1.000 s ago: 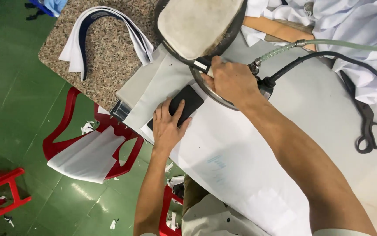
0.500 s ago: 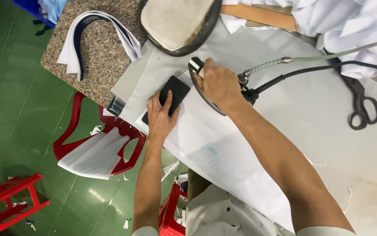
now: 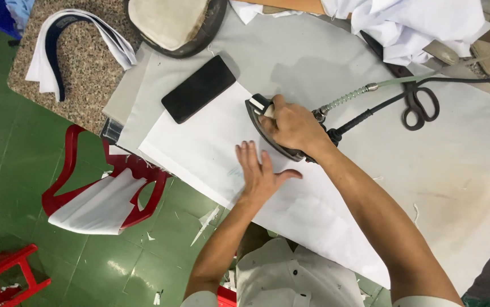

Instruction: The person irons a white fabric piece on a worktable using a steam iron and a black pressing block. They repeatedly smooth the fabric, press seams, and trim edges with scissors. The person handles multiple fabric pieces, folding and ironing them sequentially.

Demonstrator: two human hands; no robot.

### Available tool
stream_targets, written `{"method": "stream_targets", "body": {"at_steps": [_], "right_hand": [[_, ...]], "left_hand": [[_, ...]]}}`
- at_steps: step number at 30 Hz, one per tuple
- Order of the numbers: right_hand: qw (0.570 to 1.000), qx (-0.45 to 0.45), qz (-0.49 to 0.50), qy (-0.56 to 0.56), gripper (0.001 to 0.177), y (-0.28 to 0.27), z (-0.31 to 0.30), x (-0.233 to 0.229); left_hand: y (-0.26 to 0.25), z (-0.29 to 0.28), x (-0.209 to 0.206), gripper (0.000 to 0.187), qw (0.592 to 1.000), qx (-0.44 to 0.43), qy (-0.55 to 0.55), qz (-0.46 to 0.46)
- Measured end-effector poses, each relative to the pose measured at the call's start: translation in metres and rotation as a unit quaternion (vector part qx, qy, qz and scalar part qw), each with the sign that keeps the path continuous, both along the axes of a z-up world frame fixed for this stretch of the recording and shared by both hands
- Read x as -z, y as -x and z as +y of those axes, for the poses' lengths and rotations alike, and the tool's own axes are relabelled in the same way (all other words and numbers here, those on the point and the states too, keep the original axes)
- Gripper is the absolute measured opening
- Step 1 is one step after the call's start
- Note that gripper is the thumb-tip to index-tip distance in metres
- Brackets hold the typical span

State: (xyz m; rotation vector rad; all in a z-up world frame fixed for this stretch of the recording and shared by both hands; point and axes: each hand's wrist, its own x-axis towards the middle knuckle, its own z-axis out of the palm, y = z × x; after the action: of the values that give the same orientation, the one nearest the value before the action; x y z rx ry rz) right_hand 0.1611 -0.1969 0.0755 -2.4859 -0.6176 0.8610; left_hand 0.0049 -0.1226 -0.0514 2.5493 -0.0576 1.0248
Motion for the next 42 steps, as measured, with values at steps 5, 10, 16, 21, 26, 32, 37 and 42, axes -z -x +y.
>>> {"method": "stream_targets", "body": {"at_steps": [5, 10, 16, 21, 26, 32, 37, 42], "right_hand": [[0.999, -0.017, -0.029, -0.029, 0.055, 0.005, -0.007, -0.011], [0.996, -0.048, -0.076, -0.012, 0.054, 0.011, -0.005, -0.006], [0.991, -0.061, -0.115, 0.029, 0.046, 0.010, -0.002, -0.008], [0.994, -0.056, -0.068, 0.064, 0.048, 0.006, 0.006, -0.028], [0.981, -0.061, -0.128, 0.132, 0.040, 0.003, 0.016, 0.010], [0.956, -0.101, -0.240, 0.137, 0.040, -0.025, 0.062, 0.039], [0.940, -0.140, -0.277, 0.144, 0.038, -0.053, 0.109, 0.033], [0.935, -0.147, -0.298, 0.123, 0.037, -0.072, 0.144, 0.024]], "left_hand": [[-0.030, -0.036, 0.027, 0.129, 0.997, -0.022, 0.076, -0.011], [-0.020, -0.018, 0.000, 0.141, 0.993, -0.039, 0.107, 0.023], [-0.031, 0.088, -0.012, 0.075, 0.987, -0.047, 0.056, 0.140], [-0.096, 0.181, -0.024, 0.070, 0.965, -0.005, -0.091, 0.247], [-0.104, 0.218, -0.019, 0.061, 0.961, -0.012, -0.093, 0.261], [-0.050, 0.225, -0.018, 0.061, 0.956, -0.170, -0.077, 0.225], [-0.036, 0.228, -0.023, 0.057, 0.953, -0.196, -0.049, 0.224], [-0.035, 0.228, -0.022, 0.055, 0.953, -0.191, -0.008, 0.234]]}}
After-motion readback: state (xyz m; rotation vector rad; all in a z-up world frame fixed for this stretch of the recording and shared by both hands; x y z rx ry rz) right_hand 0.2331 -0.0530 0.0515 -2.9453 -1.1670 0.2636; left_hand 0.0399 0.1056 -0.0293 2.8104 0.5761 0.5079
